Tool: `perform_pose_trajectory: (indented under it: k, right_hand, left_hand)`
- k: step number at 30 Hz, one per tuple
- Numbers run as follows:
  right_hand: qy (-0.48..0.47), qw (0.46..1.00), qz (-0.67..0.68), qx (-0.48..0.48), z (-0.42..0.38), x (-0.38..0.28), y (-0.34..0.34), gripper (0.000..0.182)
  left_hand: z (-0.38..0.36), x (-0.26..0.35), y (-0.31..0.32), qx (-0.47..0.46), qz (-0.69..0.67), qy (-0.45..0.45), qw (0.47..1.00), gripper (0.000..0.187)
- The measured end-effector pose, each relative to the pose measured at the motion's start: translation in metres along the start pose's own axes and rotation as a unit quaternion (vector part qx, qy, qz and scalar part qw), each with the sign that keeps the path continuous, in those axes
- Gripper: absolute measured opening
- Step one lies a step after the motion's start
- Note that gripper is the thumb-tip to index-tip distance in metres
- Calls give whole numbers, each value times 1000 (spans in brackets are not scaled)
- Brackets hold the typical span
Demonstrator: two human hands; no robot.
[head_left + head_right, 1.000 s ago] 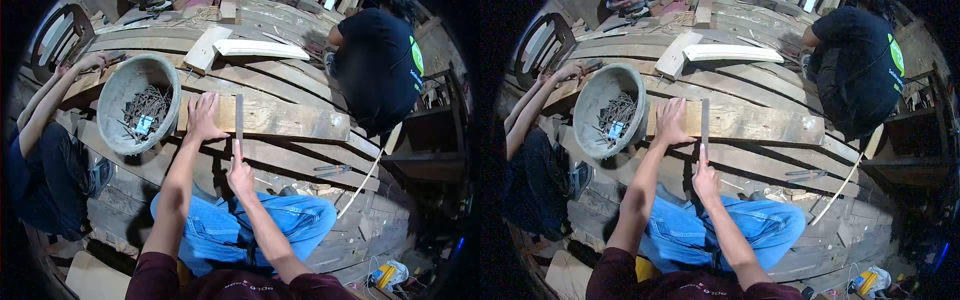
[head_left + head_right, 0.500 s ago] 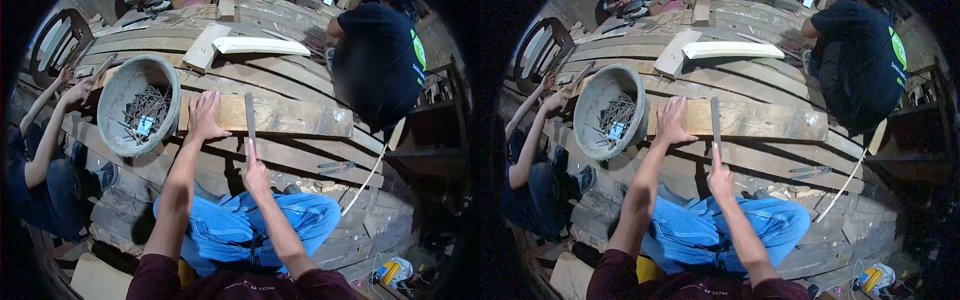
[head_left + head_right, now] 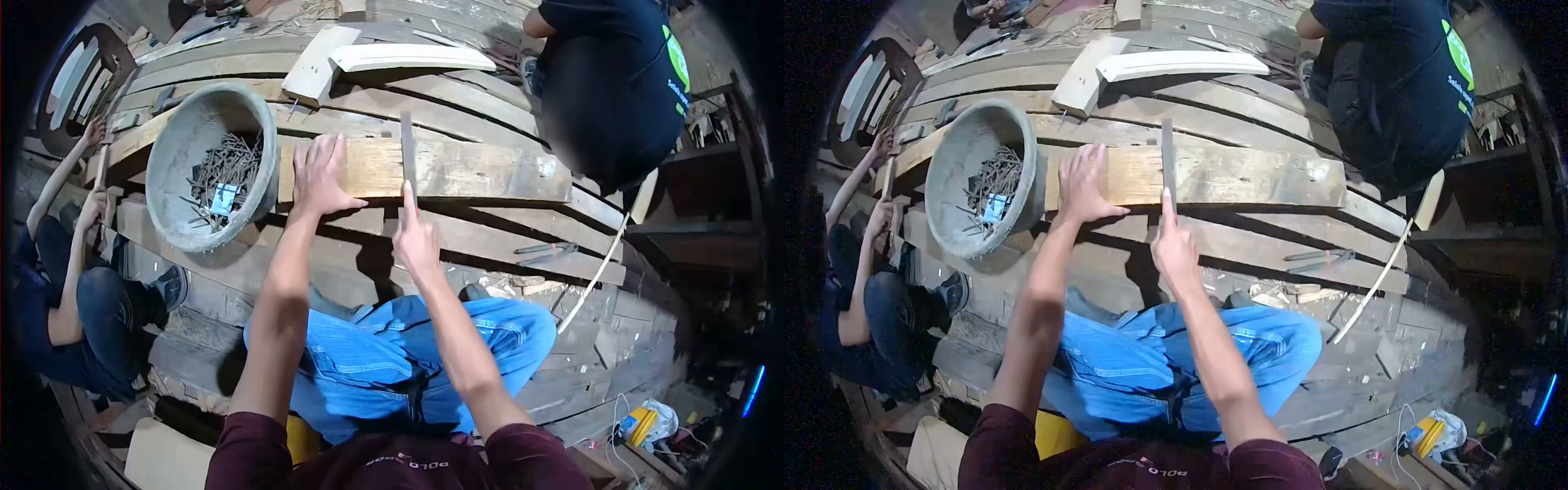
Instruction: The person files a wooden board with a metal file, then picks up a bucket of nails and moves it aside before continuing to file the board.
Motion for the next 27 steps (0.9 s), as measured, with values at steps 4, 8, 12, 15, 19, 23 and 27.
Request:
perform_pose_trajectory:
  k: [4,8,12,15,19,23,27]
  right_hand:
    - [-6,1000,-19,2,8,5,2,63]
    - [15,999,6,-38,-59,15,6,68]
    - [29,999,-5,-45,-25,7,2,67]
    - [23,999,-8,-33,3,9,-3,65]
    - [35,998,-6,-49,-19,9,-16,67]
    - [59,995,-45,-71,-54,29,-13,72]
    - [44,997,-22,-56,-16,31,-16,67]
  left_hand:
    - [1,-3,-1,-1,2,-4,1000,133]
    - [1,0,-7,-24,17,-9,1000,129]
    - [2,-1,-7,3,2,3,1000,134]
    - [-1,0,-4,1,-3,2,1000,133]
    - [1,-2,-7,5,4,4,1000,131]
    - [0,-1,-7,-4,9,-8,1000,131]
    - [0,-1,-4,-8,13,-1,1000,131]
Point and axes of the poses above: each hand's wrist, its own z-axis towards the middle knuckle, its own y-axis out of the palm, x = y × z, the point moved 6 cm from there along z, towards the middle knuckle, and after that the axes turned 1 degree about -y, right-handed, at the moved point
